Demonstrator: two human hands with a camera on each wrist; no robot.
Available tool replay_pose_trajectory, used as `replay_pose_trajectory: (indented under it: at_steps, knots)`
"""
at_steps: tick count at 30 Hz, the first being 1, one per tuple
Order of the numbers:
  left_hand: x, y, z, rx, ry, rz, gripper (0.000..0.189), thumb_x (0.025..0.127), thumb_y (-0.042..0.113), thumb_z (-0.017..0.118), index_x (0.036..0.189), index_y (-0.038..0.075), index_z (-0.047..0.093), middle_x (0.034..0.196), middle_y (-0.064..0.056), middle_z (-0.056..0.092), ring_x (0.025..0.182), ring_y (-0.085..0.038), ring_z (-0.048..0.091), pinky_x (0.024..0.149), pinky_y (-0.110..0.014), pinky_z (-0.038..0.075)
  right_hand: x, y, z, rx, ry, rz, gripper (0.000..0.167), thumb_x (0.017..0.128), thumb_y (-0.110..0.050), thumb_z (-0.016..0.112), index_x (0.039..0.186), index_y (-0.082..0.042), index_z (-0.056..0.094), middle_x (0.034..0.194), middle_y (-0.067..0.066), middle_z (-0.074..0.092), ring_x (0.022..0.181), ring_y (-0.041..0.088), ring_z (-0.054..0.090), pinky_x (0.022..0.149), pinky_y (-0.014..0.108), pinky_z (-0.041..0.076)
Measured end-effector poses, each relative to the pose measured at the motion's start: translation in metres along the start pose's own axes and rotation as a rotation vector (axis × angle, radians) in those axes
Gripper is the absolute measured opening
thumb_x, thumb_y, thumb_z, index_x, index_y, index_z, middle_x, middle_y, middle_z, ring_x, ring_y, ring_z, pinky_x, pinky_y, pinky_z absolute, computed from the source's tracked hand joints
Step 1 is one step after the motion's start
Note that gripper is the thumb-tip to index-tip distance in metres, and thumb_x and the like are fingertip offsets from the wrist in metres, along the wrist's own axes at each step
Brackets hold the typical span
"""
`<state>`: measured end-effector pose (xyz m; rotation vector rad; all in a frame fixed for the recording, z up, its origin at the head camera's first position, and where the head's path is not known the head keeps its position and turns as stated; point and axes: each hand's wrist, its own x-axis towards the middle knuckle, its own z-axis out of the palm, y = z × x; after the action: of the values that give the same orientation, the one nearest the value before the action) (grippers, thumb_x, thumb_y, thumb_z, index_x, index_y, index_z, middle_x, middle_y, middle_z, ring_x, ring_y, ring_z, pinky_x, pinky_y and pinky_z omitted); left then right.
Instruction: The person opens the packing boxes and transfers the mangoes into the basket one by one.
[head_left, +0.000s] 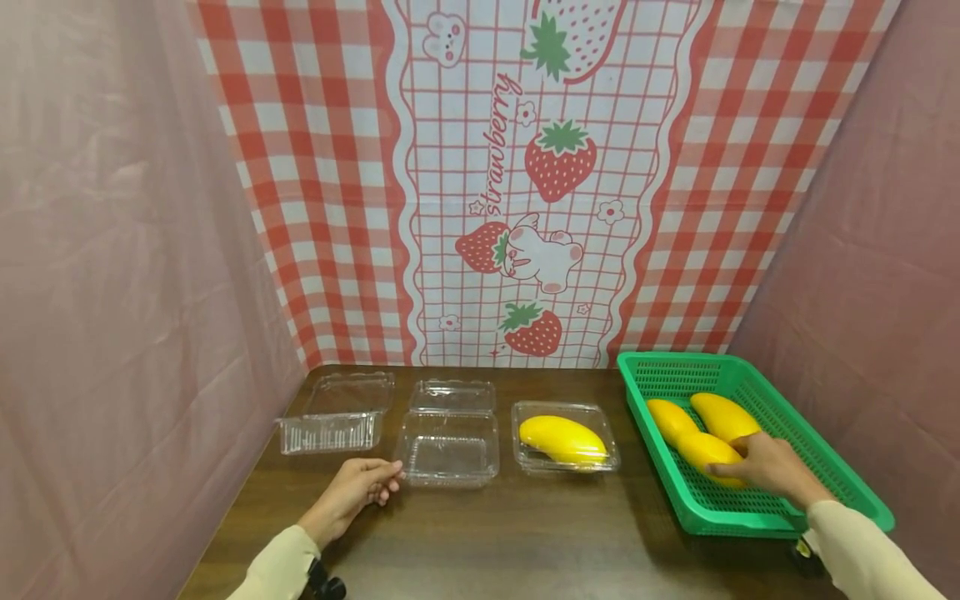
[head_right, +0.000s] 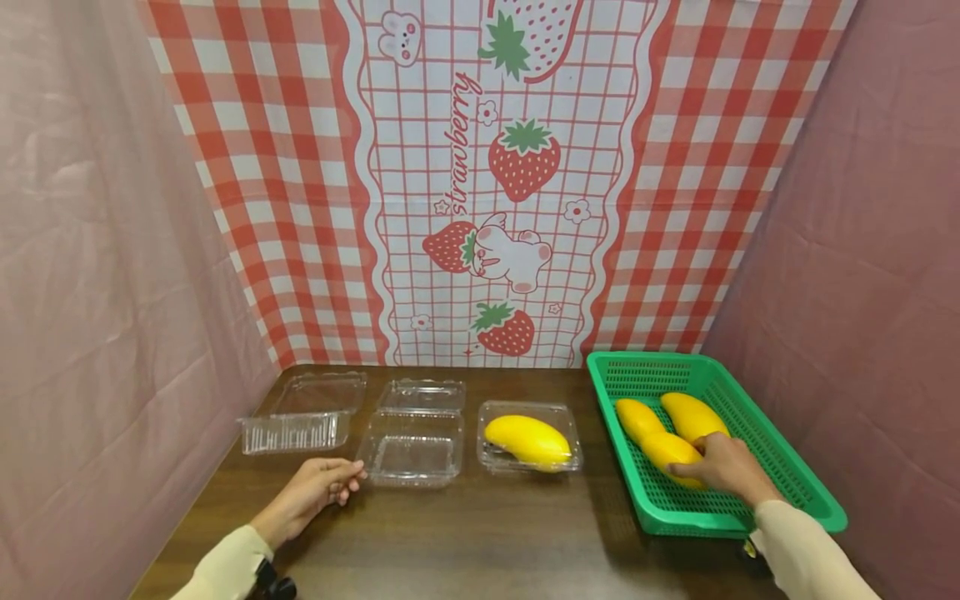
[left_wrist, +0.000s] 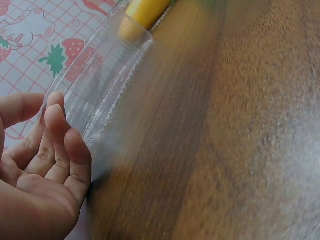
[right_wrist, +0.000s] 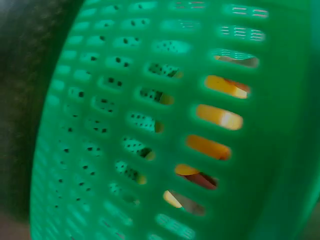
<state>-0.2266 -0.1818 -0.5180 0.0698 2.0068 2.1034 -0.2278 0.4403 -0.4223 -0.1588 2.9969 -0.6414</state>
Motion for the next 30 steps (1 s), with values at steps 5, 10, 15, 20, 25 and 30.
replay_pose_trajectory:
  at_steps: [5,10,15,20,25,30]
  knots:
    - [0.000,0.000,0.000,-0.007,-0.001,-0.002,0.027,0.100,0.015,0.067,0.103,-0.011,0.068,0.077,-0.001,0.067,0.063,-0.008,0.055,0.061,-0.022,0.051,-0.001,0.005,0.004,0.004,-0.010,0.015,0.054,0.090,-0.043,0.078,0.105,0.008,0.070,0.072,0.003,0.055,0.068,0.019,0.049,0.057,0.031,0.040]
    - [0.000,0.000,-0.001,-0.010,-0.005,0.000,0.028,0.100,0.016,0.067,0.105,-0.012,0.067,0.079,-0.002,0.068,0.065,-0.007,0.056,0.061,-0.022,0.051,-0.001,0.009,0.009,0.012,-0.020,0.007,0.047,0.090,-0.040,0.078,0.102,0.005,0.071,0.073,0.003,0.055,0.068,0.019,0.049,0.058,0.031,0.040]
    - [-0.001,0.002,0.000,-0.022,-0.016,-0.001,0.027,0.101,0.016,0.066,0.102,-0.011,0.068,0.079,-0.001,0.068,0.064,-0.007,0.056,0.061,-0.022,0.050,-0.002,0.013,0.015,0.007,-0.025,-0.007,0.036,0.089,-0.039,0.079,0.091,-0.004,0.070,0.068,0.001,0.052,0.065,0.017,0.047,0.057,0.030,0.038]
    - [-0.002,0.003,0.000,-0.030,-0.014,-0.006,0.024,0.101,0.016,0.066,0.099,-0.007,0.070,0.079,-0.001,0.068,0.065,-0.008,0.056,0.062,-0.022,0.050,0.000,0.017,0.019,0.007,-0.038,0.005,0.034,0.087,-0.040,0.081,0.085,-0.008,0.068,0.065,0.000,0.049,0.063,0.017,0.045,0.056,0.029,0.036]
    - [-0.003,0.001,-0.001,-0.024,-0.011,-0.013,0.023,0.101,0.017,0.065,0.098,-0.005,0.071,0.080,-0.002,0.068,0.066,-0.009,0.056,0.062,-0.023,0.051,0.000,0.018,0.022,0.019,-0.067,0.026,0.034,0.086,-0.040,0.081,0.081,-0.009,0.067,0.063,-0.001,0.047,0.061,0.015,0.044,0.055,0.028,0.035]
    - [-0.003,0.001,0.000,-0.025,-0.003,-0.017,0.026,0.101,0.019,0.066,0.101,-0.007,0.070,0.080,-0.002,0.068,0.066,-0.009,0.056,0.062,-0.023,0.051,0.000,0.017,0.021,0.027,-0.091,0.039,0.033,0.088,-0.037,0.080,0.078,-0.009,0.064,0.062,-0.001,0.045,0.060,0.015,0.042,0.057,0.029,0.036]
